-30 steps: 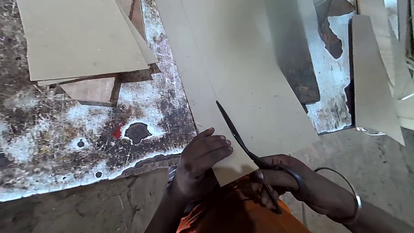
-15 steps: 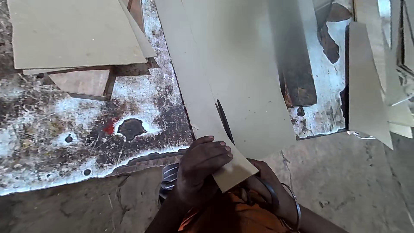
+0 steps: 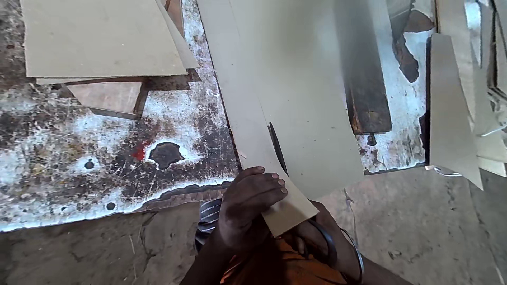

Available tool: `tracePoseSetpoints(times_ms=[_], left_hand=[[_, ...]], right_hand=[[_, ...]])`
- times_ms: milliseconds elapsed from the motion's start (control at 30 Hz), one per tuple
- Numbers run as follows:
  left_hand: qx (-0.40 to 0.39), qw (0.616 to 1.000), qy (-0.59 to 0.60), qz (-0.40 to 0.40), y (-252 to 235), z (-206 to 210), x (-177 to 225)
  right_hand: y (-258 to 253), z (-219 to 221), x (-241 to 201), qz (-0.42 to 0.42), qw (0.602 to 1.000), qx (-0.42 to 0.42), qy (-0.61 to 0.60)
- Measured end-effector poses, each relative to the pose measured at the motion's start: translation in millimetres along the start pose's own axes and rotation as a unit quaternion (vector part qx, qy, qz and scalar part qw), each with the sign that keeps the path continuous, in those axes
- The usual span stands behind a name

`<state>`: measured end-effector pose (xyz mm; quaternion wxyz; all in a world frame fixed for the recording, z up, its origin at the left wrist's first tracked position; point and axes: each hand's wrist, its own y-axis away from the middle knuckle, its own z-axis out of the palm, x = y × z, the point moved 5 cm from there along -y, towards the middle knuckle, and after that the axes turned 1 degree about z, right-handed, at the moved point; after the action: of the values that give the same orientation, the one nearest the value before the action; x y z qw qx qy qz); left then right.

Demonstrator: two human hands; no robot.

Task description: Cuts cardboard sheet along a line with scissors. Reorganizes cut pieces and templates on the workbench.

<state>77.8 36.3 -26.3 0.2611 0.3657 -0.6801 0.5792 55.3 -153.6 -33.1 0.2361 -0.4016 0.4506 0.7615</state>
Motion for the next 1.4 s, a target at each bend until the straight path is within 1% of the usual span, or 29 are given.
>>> tracePoseSetpoints(times_ms=[100,167,267,333,400,467,600,733,867,1033,1100,1200,1267,1400], left_hand=[[0.005,1.000,-0.001,-0.005,0,3,-1],[0.008,1.000,-0.002,-0.012,0,4,-3],[0.009,1.000,0.012,-0.021,1,6,-2],[0.008,0.999,0.028,-0.024,1,8,1],[0.021,0.999,0.034,-0.022,-2,9,5],[0.030,0.999,0.033,-0.016,-2,11,7],[0.037,0.999,0.032,-0.014,-2,10,7],[0.029,0.999,0.028,-0.009,-3,10,7],[0.036,0.999,0.029,-0.008,-3,10,6],[0.052,0.998,0.026,-0.022,-2,11,11],[0.049,0.998,0.019,-0.018,-3,12,14],[0.045,0.999,0.011,-0.014,-2,14,13],[0.051,0.999,0.014,-0.015,-1,15,13],[0.053,0.998,0.014,-0.018,0,15,14]], right_hand=[[1,0,3,0.009,1.000,0.009,-0.003],[1,-1,2,0.031,0.999,0.009,0.000],[-1,-10,-10,0.079,0.997,0.003,0.009],[-2,-15,-17,0.092,0.996,0.000,0.008],[-3,-13,-19,0.070,0.997,0.017,0.026],[-4,-10,-15,0.026,0.998,0.033,0.052],[-7,-10,-8,-0.026,0.998,0.033,0.037],[-7,-6,-19,0.016,0.997,0.058,0.049],[-6,-7,-7,-0.011,0.999,0.027,0.024],[-7,-10,-14,0.029,0.999,0.033,-0.004],[-9,-9,-19,0.032,0.999,0.031,-0.010],[-11,-3,-24,0.022,0.998,0.060,0.027],[-12,0,-29,0.033,0.995,0.083,0.049],[-13,0,-26,0.028,0.995,0.079,0.045]])
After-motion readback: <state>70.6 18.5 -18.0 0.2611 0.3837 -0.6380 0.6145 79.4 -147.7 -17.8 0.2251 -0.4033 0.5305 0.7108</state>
